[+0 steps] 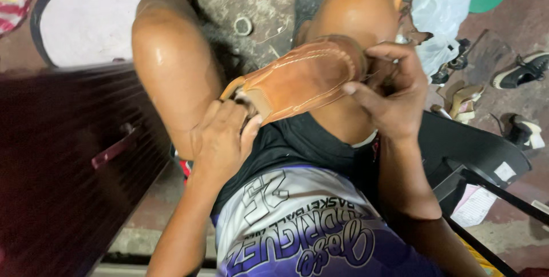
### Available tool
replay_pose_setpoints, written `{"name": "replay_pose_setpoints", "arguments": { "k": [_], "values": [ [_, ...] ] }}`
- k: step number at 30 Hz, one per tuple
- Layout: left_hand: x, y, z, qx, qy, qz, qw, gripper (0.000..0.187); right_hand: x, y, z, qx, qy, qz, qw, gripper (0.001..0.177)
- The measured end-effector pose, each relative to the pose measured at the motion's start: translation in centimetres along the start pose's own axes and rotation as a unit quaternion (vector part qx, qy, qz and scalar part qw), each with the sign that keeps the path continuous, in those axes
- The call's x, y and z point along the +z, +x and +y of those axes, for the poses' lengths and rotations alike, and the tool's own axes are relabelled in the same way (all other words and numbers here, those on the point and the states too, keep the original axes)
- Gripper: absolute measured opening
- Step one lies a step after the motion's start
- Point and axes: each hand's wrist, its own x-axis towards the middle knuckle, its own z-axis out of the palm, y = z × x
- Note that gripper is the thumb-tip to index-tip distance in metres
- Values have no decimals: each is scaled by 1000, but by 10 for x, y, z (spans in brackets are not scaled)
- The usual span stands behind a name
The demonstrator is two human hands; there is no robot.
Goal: The person sits on the floor and sews a brown leather shoe using a needle and thread. They repeatedly push the needle through the shoe's upper and pull the thread to create stitches along the seam.
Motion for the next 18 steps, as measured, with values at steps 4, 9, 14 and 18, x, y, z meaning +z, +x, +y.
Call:
{"name": "replay_pose_setpoints", "arguments": {
  "k": [4, 9, 14, 18],
  "values": [
    [15, -2, -9, -48, -88, 58, 993, 35, 2, -3, 4, -20, -35, 6, 999, 53],
    [6, -26, -17, -117, -142, 82, 980, 48, 7, -6, 6, -22, -41, -24, 999, 50],
    [-3, -28, -12, -191, -145, 105, 965, 48, 13, -1, 2, -22, -64, -60, 996, 55],
    [2, -27, -9, -145, -84, 76, 983, 49, 13, 3, -18, 0, -71, -109, 992, 69]
  ]
}}
